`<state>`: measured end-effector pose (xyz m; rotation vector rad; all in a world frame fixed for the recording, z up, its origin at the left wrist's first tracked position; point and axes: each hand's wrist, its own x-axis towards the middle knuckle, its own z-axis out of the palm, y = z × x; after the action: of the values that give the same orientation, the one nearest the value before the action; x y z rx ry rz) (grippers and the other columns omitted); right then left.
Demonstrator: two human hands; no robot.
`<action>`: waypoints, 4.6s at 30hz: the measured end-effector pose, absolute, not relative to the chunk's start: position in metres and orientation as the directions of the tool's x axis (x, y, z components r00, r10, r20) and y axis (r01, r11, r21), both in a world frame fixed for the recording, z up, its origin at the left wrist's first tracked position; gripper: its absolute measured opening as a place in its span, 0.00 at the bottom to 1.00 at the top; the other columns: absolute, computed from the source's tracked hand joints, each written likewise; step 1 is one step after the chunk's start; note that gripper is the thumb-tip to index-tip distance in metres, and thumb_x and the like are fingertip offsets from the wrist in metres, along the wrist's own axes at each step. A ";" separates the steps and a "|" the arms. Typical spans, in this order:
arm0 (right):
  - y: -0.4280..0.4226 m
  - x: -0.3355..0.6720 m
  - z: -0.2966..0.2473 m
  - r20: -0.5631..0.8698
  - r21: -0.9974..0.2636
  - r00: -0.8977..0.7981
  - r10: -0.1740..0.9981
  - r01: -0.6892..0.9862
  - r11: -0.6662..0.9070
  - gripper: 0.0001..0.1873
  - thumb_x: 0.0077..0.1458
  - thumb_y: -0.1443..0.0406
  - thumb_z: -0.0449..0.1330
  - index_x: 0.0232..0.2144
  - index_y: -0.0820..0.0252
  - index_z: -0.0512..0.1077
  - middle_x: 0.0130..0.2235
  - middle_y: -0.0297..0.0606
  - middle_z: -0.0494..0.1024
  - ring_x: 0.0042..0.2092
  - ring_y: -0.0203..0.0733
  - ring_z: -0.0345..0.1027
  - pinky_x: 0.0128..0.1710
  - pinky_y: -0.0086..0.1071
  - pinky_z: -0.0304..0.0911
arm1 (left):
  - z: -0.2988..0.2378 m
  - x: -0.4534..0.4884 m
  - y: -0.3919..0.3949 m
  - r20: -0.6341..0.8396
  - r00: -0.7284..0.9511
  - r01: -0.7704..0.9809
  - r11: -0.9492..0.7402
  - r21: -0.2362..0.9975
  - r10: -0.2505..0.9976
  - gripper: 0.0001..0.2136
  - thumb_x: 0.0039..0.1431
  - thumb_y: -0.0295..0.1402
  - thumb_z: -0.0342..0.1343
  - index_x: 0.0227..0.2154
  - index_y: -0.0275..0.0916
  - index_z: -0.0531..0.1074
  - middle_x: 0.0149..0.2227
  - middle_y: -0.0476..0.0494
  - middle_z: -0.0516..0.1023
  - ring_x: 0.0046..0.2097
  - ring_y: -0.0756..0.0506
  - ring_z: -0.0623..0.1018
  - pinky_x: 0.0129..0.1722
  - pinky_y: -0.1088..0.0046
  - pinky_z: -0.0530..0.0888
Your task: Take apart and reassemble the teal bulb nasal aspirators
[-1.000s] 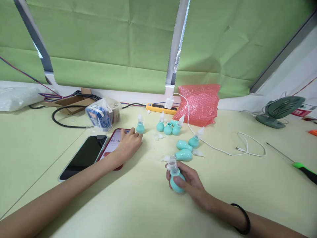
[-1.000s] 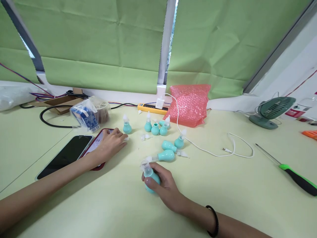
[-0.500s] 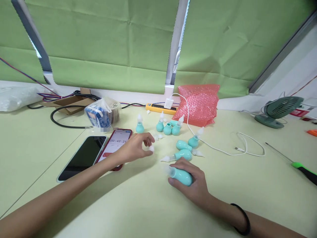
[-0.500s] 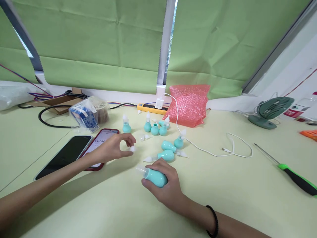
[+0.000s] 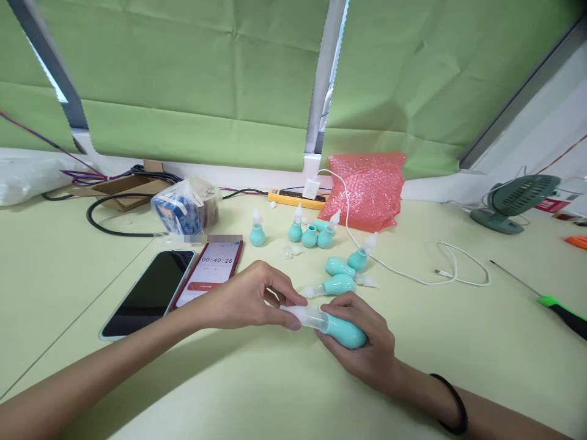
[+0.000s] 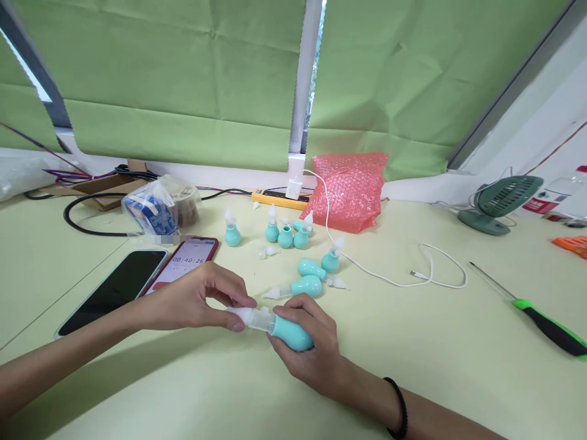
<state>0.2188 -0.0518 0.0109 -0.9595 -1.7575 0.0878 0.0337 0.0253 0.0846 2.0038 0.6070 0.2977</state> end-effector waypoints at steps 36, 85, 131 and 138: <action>-0.049 0.218 0.005 0.688 -0.583 -0.136 0.713 0.482 0.654 0.15 0.41 0.70 0.62 0.35 0.57 0.68 0.30 0.38 0.71 0.29 0.39 0.66 0.27 0.32 0.64 | 0.060 0.035 0.028 -0.054 0.865 0.238 -0.312 0.920 0.499 0.10 0.47 0.33 0.57 0.32 0.32 0.76 0.27 0.44 0.78 0.28 0.49 0.71 0.25 0.77 0.65; -0.050 0.221 0.007 0.391 -0.881 -0.110 0.914 0.243 0.406 0.12 0.49 0.68 0.54 0.38 0.54 0.60 0.41 0.40 0.61 0.44 0.42 0.58 0.37 0.36 0.65 | 0.118 0.074 0.191 0.074 0.670 0.736 -0.674 0.060 0.739 0.15 0.34 0.28 0.59 0.31 0.34 0.75 0.24 0.46 0.75 0.29 0.46 0.74 0.24 0.79 0.65; -0.049 0.217 0.008 0.439 -0.822 -0.141 0.887 0.334 0.461 0.07 0.49 0.70 0.52 0.33 0.57 0.63 0.38 0.41 0.65 0.40 0.41 0.61 0.32 0.33 0.66 | 0.050 0.063 0.090 0.039 0.854 0.519 -0.855 0.027 0.519 0.13 0.44 0.19 0.45 0.30 0.36 0.71 0.33 0.42 0.72 0.34 0.46 0.73 0.31 0.75 0.67; -0.049 0.217 0.007 0.435 -0.822 -0.143 0.889 0.340 0.457 0.08 0.48 0.71 0.52 0.34 0.57 0.63 0.38 0.41 0.65 0.41 0.41 0.61 0.32 0.32 0.66 | 0.040 0.059 0.079 0.063 0.844 0.530 -0.846 0.055 0.533 0.08 0.48 0.22 0.45 0.21 0.34 0.69 0.29 0.41 0.69 0.29 0.47 0.71 0.27 0.73 0.67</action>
<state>0.2167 -0.0492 0.0073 -1.0663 -1.7063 0.6863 0.0587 0.0788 0.0395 2.9823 0.8605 0.1178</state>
